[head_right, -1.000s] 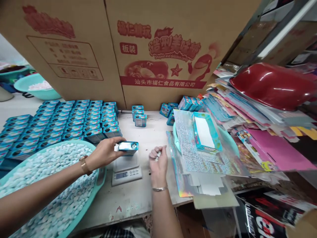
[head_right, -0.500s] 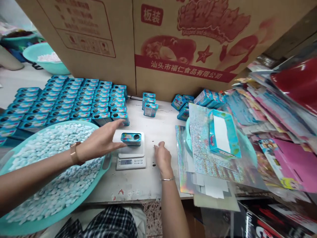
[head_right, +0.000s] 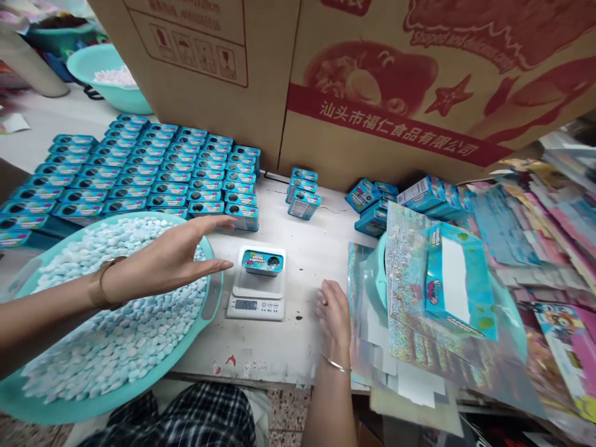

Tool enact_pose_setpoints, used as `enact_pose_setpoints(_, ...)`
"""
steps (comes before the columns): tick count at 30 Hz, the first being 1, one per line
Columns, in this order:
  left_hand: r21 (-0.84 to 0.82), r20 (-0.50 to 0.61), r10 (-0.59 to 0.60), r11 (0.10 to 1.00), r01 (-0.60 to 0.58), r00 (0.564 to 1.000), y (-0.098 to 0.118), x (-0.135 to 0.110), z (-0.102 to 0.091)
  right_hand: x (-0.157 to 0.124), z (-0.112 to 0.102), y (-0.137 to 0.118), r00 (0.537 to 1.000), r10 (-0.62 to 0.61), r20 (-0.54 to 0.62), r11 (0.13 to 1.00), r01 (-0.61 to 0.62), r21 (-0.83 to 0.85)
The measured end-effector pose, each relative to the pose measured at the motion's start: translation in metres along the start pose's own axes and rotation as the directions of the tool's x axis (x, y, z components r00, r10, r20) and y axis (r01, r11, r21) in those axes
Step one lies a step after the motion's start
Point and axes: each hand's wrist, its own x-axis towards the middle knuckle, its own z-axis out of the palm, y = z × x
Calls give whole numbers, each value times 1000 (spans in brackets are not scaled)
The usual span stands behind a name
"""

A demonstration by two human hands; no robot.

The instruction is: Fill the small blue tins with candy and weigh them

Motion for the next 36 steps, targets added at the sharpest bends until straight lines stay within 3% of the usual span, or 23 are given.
enact_pose_setpoints(3,-5,47,10,1000,-10,999,1,2,9,-7,1,-9,984,130,125,908,-169,383)
enact_pose_setpoints(8,20,115,22,999,-25,993,10,10,22,-11,13,-18,984,77,163,781,-161,603)
enact_pose_setpoints(12,64,159,45,996,-55,986,22,21,30,-11,22,-24,979,60,195,710,-180,681)
enact_pose_setpoints(21,177,166,89,977,-119,982,43,37,31,-21,25,-23,985,80,151,686,-164,709)
enact_pose_setpoints(27,229,209,12,971,-61,978,32,38,45,-19,71,-55,997,12,71,654,-62,754)
enact_pose_setpoints(30,215,179,-8,976,-31,984,28,35,49,-18,97,-77,991,-111,71,753,37,657)
enact_pose_setpoints(33,189,171,-6,982,-27,985,26,30,48,-22,107,-88,948,-271,165,940,225,256)
enact_pose_setpoints(34,182,173,-5,983,-27,985,26,28,47,-24,106,-89,922,-326,207,945,323,48)
enact_pose_setpoints(36,176,177,-4,984,-28,984,26,26,46,-28,104,-91,865,-396,308,798,490,-351)
